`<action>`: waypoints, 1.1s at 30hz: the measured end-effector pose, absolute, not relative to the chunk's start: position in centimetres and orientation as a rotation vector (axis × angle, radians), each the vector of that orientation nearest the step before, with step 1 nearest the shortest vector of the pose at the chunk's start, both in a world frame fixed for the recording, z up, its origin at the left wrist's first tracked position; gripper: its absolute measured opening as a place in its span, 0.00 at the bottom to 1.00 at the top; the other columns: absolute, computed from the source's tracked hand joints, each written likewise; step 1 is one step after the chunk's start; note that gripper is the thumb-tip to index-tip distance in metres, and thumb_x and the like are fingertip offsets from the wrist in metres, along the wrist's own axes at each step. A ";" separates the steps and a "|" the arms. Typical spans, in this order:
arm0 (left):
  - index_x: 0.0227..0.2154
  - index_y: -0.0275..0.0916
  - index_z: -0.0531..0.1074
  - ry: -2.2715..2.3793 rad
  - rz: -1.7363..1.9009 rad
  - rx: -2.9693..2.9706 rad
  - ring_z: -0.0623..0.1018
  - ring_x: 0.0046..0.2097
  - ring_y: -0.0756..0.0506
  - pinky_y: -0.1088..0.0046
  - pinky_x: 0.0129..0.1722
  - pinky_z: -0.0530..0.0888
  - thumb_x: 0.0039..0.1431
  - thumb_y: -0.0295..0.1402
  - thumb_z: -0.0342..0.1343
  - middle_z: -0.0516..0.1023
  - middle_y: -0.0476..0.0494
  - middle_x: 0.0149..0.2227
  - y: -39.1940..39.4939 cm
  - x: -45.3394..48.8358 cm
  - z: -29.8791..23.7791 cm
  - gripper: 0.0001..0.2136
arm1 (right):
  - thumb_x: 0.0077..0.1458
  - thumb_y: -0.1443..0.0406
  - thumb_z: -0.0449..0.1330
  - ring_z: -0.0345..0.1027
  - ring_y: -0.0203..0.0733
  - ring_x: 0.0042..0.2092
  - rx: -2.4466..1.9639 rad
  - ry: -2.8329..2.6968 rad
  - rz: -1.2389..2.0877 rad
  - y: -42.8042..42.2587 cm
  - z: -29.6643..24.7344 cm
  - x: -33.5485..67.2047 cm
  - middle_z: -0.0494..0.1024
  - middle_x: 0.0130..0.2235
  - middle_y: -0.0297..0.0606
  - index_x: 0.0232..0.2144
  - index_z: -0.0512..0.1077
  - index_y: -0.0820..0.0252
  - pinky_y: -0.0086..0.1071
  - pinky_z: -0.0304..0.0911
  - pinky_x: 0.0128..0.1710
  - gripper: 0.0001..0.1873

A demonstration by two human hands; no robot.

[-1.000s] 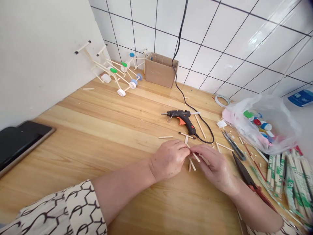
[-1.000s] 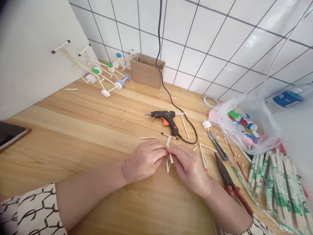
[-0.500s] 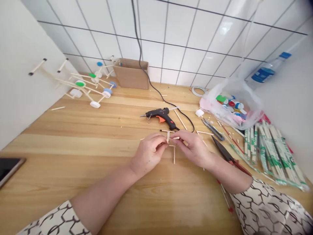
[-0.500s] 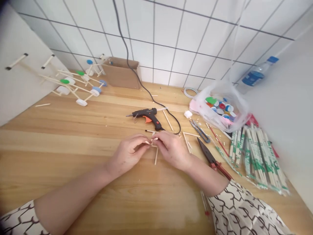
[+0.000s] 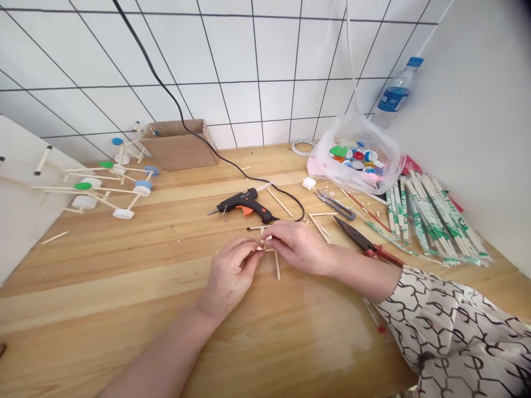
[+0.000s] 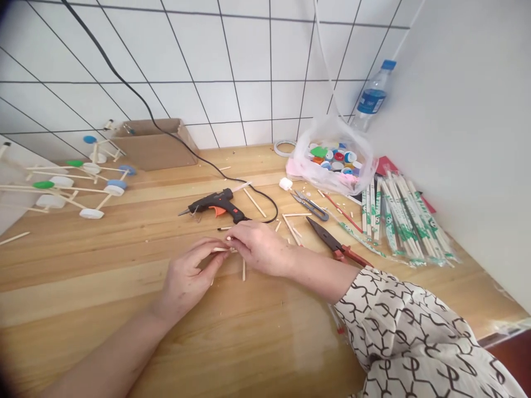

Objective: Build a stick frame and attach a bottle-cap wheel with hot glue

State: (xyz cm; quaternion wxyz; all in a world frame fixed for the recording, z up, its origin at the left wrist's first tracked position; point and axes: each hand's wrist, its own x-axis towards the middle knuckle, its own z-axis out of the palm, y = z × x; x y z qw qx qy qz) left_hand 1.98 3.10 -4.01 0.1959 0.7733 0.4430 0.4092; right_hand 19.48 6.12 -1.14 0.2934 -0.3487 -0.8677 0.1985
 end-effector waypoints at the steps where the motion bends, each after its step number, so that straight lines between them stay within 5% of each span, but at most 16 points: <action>1: 0.30 0.38 0.72 1.245 1.146 2.173 0.76 0.37 0.47 0.70 0.38 0.73 0.55 0.25 0.53 0.77 0.44 0.33 3.1 2.0 -3.9 0.04 | 0.57 0.72 0.50 0.68 0.38 0.34 -0.926 -2.309 0.528 6.1 -1.1 19.5 0.75 0.31 0.40 0.32 0.70 0.63 0.28 0.63 0.35 0.08; 33: 0.32 0.38 0.74 1.239 1.176 2.269 0.77 0.41 0.45 0.68 0.42 0.74 0.54 0.25 0.52 0.79 0.42 0.39 3.2 2.2 -3.6 0.07 | 0.59 0.71 0.48 0.66 0.39 0.35 -0.846 -2.346 0.534 5.9 -1.2 18.9 0.73 0.32 0.42 0.32 0.69 0.64 0.31 0.63 0.36 0.09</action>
